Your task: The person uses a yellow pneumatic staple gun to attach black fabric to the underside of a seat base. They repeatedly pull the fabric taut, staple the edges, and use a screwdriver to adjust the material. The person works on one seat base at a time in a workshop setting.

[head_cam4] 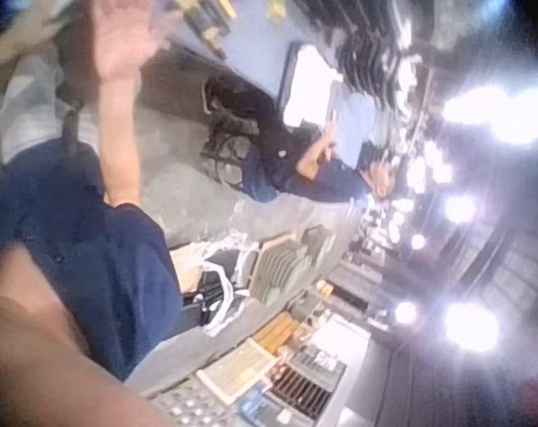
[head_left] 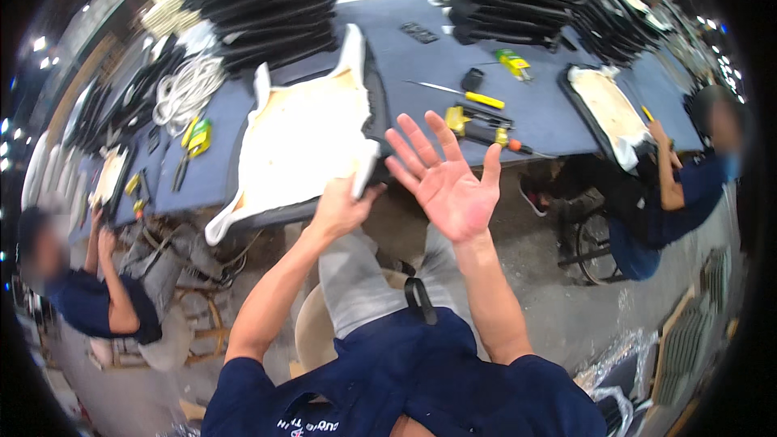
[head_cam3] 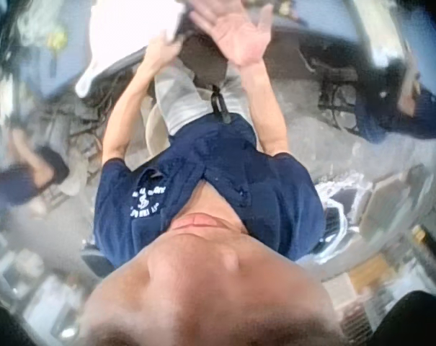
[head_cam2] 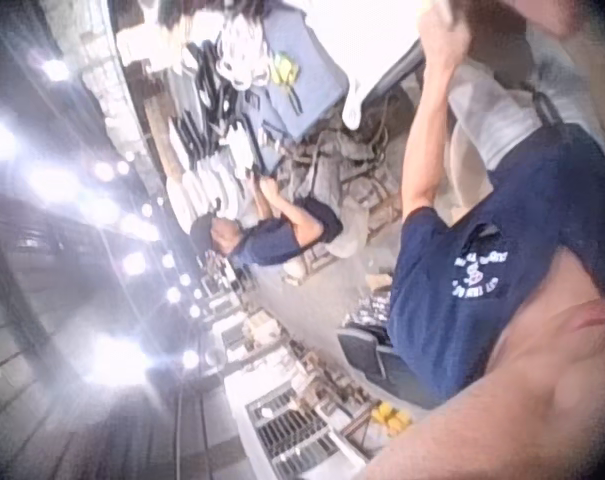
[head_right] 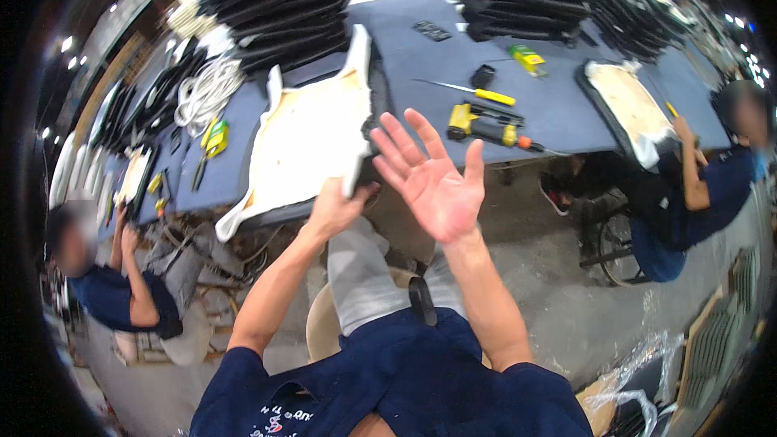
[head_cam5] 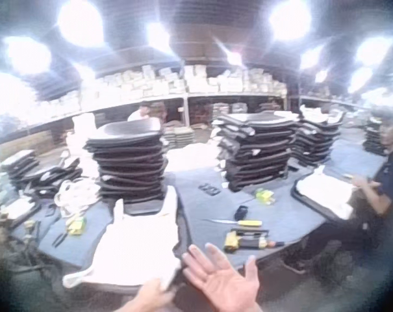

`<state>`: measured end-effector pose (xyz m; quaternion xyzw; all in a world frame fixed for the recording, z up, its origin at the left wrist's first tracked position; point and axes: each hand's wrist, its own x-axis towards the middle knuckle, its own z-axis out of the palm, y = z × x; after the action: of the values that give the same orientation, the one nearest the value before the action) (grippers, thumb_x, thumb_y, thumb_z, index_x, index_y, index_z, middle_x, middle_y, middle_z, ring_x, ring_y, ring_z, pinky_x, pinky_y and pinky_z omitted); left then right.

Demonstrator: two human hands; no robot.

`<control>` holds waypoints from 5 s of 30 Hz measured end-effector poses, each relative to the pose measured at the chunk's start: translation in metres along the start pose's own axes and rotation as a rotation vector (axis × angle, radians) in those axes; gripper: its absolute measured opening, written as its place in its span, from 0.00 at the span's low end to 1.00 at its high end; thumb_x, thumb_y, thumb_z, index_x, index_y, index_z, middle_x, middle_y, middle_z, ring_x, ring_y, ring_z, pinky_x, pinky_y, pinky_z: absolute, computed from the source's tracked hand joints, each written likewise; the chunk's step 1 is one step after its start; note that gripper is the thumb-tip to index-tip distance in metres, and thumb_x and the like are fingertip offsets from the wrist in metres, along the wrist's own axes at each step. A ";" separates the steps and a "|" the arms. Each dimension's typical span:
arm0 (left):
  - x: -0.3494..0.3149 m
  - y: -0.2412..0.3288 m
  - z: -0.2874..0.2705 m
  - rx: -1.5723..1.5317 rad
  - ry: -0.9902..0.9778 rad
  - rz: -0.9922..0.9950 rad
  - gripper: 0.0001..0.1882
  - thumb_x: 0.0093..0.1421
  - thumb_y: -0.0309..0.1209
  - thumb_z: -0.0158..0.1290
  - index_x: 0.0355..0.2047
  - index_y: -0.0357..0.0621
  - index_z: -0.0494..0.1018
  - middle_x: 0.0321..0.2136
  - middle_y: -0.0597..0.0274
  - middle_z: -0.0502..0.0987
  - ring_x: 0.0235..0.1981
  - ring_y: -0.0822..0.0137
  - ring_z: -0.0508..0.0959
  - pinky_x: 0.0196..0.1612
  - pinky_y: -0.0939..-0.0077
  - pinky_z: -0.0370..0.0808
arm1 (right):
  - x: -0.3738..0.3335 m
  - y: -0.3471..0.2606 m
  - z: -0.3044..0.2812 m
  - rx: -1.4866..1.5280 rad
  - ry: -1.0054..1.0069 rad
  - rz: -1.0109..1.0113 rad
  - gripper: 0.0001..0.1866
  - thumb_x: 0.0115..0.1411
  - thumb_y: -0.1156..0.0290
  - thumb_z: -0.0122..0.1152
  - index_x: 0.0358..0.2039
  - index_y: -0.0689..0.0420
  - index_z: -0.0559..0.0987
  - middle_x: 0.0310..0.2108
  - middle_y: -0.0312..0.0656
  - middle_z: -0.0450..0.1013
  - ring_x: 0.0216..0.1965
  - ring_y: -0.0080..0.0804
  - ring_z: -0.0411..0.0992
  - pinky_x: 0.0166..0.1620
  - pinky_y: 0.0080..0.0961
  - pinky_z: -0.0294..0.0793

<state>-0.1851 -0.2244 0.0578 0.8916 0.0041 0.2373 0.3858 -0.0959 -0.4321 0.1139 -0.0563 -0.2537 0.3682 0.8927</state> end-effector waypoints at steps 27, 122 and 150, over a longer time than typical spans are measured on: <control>-0.036 0.062 -0.121 -1.079 0.817 0.138 0.29 0.79 0.40 0.56 0.72 0.36 0.68 0.64 0.51 0.79 0.63 0.53 0.81 0.70 0.51 0.76 | 0.021 0.076 0.008 -0.907 0.145 0.220 0.27 0.81 0.51 0.52 0.66 0.61 0.75 0.64 0.50 0.77 0.67 0.39 0.74 0.71 0.40 0.68; 0.021 -0.114 0.030 0.187 -0.234 0.186 0.16 0.63 0.44 0.69 0.39 0.45 0.82 0.65 0.47 0.73 0.72 0.46 0.71 0.81 0.41 0.56 | -0.085 0.029 -0.111 -1.718 0.260 0.268 0.17 0.60 0.70 0.80 0.46 0.66 0.86 0.38 0.50 0.87 0.39 0.40 0.88 0.45 0.34 0.83; 0.005 -0.117 0.028 0.219 -0.214 0.121 0.10 0.69 0.40 0.63 0.38 0.47 0.82 0.62 0.50 0.75 0.69 0.51 0.74 0.83 0.35 0.46 | -0.081 0.037 -0.096 -1.786 0.280 0.344 0.15 0.59 0.74 0.78 0.44 0.65 0.84 0.36 0.54 0.86 0.40 0.50 0.88 0.42 0.36 0.84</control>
<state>-0.1480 -0.1598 -0.0373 0.9471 -0.0648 0.1618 0.2693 -0.1199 -0.4525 -0.0131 -0.8057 -0.3215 0.1532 0.4733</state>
